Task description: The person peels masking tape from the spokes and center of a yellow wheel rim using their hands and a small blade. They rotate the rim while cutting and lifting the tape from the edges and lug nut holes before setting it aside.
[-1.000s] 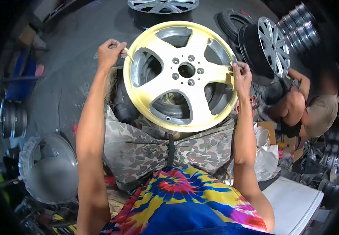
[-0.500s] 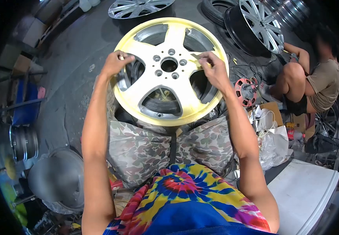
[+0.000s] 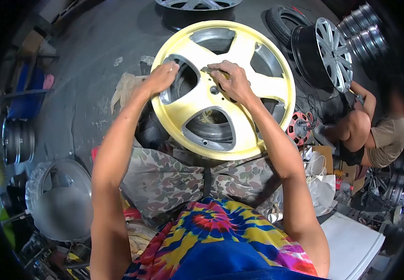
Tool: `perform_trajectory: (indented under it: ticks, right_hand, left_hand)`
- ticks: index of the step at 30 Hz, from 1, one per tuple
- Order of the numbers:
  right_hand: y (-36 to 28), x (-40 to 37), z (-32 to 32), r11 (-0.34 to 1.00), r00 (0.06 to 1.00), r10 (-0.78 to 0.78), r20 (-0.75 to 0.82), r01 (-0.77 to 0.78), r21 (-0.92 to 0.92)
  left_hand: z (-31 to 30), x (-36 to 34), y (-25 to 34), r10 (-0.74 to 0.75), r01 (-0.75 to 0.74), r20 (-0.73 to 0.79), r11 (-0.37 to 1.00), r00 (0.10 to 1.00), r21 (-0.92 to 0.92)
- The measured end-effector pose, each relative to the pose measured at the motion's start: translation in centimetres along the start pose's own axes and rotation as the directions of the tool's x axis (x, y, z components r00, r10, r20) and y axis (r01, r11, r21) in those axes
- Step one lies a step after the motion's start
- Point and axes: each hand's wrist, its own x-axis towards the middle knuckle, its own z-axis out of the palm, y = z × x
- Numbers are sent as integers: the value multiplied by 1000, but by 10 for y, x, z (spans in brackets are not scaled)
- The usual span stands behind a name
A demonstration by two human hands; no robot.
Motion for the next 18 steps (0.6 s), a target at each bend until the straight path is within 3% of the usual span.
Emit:
perform_trajectory:
  ticks: [3,4,5,9,11,12,14,18]
  right_hand:
    - [0,11,7,999,998,41,55,-42,27]
    - [-1,14,10,999,999,34,32,-35,30]
    - [0,15,11,999,999,34,40,-35,31]
    - [1,18,9,998,997,-19,71,24,-58]
    - [5,15,11,999,998,-13,62,16,-47]
    - [6,13,12,999,998,-10,65,14,-52]
    - [3,11,14,1000,996,16,83,-14,-22]
    - [-7,9,18,998,995,54,85,-55,8]
  left_hand:
    - [-8,-4,25,-67,67,-1,997,998,-30]
    - [-18,-1,34,-165,162,79,986,983,38]
    - [-16,-2,33,-172,169,77,985,982,34]
    - [-8,-2,21,-204,204,-14,979,979,-21]
    - [-9,1,6,-70,71,124,997,990,-2]
    - [-7,2,0,-69,71,126,997,990,-8]
    - [-6,2,-4,80,-90,86,989,993,118]
    - [-4,0,6,54,-56,52,997,997,47]
